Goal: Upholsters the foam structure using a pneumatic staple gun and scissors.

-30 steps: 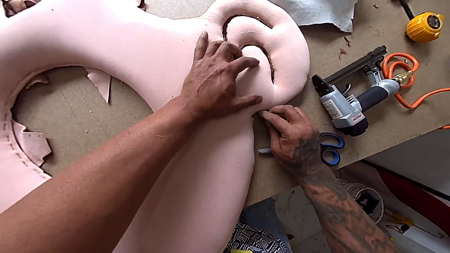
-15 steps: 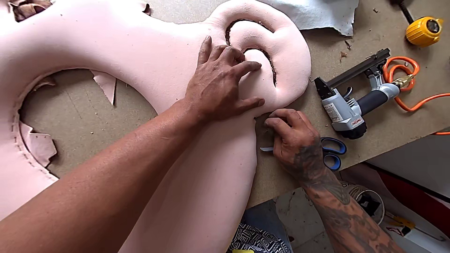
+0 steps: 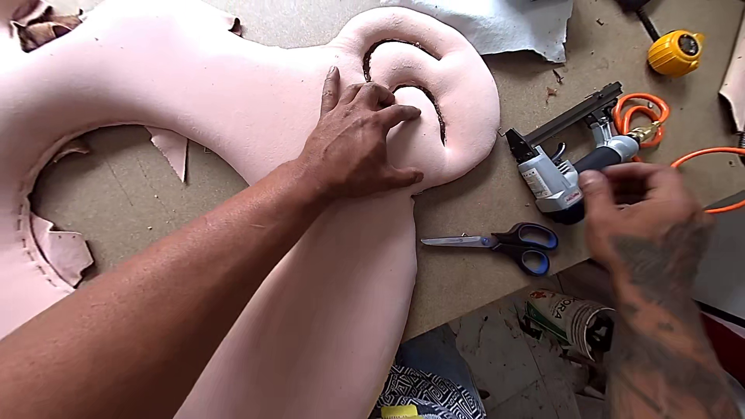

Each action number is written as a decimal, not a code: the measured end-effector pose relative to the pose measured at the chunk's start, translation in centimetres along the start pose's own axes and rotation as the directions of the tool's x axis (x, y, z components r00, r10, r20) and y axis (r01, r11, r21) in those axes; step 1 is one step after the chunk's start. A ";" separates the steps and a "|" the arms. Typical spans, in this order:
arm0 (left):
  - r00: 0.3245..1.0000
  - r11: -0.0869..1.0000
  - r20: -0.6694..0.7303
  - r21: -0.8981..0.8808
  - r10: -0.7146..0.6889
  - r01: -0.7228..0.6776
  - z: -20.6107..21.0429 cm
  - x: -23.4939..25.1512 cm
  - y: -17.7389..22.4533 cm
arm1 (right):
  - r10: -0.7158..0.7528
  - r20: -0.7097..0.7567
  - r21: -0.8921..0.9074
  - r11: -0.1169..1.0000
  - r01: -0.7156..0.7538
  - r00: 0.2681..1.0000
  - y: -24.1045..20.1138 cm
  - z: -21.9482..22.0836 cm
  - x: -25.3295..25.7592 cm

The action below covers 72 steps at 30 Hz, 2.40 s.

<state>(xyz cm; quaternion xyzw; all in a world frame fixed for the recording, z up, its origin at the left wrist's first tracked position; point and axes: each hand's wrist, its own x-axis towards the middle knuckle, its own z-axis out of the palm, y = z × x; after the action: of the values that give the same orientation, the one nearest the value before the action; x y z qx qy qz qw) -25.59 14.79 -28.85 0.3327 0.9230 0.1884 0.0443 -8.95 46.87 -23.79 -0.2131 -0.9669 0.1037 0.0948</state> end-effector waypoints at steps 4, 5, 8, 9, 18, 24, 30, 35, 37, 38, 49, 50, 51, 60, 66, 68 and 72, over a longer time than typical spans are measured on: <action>0.997 0.999 0.070 -0.025 -0.027 0.029 -1.0 0.7 0.3 | -0.228 -0.023 -0.026 0.973 0.228 0.973 -1.7 -1.7 0.7; 0.997 0.999 0.071 -0.028 -0.032 0.034 -1.0 0.6 0.2 | -0.411 -0.005 0.014 0.911 0.411 0.912 -4.0 -0.8 -0.2; 0.999 0.999 0.050 -0.035 -0.022 0.024 -0.7 0.5 0.2 | -0.695 -0.052 0.129 0.708 0.695 0.717 -9.5 4.4 -2.1; 0.999 0.999 0.045 -0.031 -0.021 0.022 -0.6 0.5 0.2 | -0.725 -0.083 0.136 0.671 0.729 0.683 -10.2 6.4 -1.9; 0.998 0.999 0.059 -0.023 -0.036 0.038 -0.6 0.5 0.3 | -0.872 -0.009 0.235 0.473 0.849 0.489 -10.5 7.5 -1.1; 0.980 0.994 0.165 0.023 -0.111 0.109 -1.1 0.7 1.9 | -0.088 0.446 -0.018 0.994 0.107 0.891 5.1 -4.3 1.4; 0.977 0.988 0.161 0.090 -0.137 0.124 -0.5 0.4 3.0 | 0.583 0.370 -0.028 0.785 -0.619 0.723 4.6 0.0 5.9; 0.978 0.985 0.157 0.128 -0.136 0.116 -0.2 0.2 3.2 | 0.552 0.250 -0.014 0.823 -0.567 0.795 3.1 2.7 7.8; 0.979 0.982 0.142 0.140 -0.144 0.124 0.0 0.1 3.4 | 0.546 0.240 0.166 0.792 -0.588 0.803 3.0 3.3 7.5; 0.979 0.982 0.139 0.143 -0.146 0.126 0.2 0.0 3.5 | 0.546 0.244 0.301 0.743 -0.598 0.801 2.6 3.2 7.0; 0.992 0.989 0.079 0.111 -0.102 0.093 1.2 -0.4 3.2 | -0.026 0.106 0.986 0.132 -0.102 0.994 -3.2 0.0 -3.1; 0.992 0.990 0.075 0.106 -0.099 0.090 1.2 -0.4 3.2 | -0.040 0.131 0.988 0.088 -0.127 0.991 -4.0 -0.1 -3.7; 0.993 0.991 0.066 0.101 -0.094 0.087 1.3 -0.4 3.2 | -0.048 0.157 0.987 0.051 -0.154 0.986 -4.9 -0.1 -4.2; 0.998 0.999 0.044 0.011 -0.038 0.038 1.4 -0.8 1.8 | 0.059 -0.015 0.985 0.172 0.005 0.998 -11.0 3.8 -9.7; 0.991 0.991 0.133 -0.133 -0.010 0.028 -0.6 0.0 0.3 | 0.014 -0.138 0.977 0.164 0.134 0.990 -11.4 3.3 -9.5; 0.989 0.994 0.141 -0.089 -0.044 0.057 -0.7 0.2 0.8 | 0.005 -0.137 0.972 0.192 0.133 0.991 -11.7 3.3 -9.3; 0.988 0.998 0.142 -0.020 -0.059 0.063 -0.5 0.4 1.3 | 0.043 -0.109 0.964 0.249 0.095 0.993 -12.3 3.6 -9.5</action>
<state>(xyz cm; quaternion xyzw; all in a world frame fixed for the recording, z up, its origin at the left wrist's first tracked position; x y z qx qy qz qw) -25.22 15.78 -27.86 0.3162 0.9249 0.1740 0.1193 -6.10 31.26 -25.66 -0.0998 -0.6967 0.6606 0.2613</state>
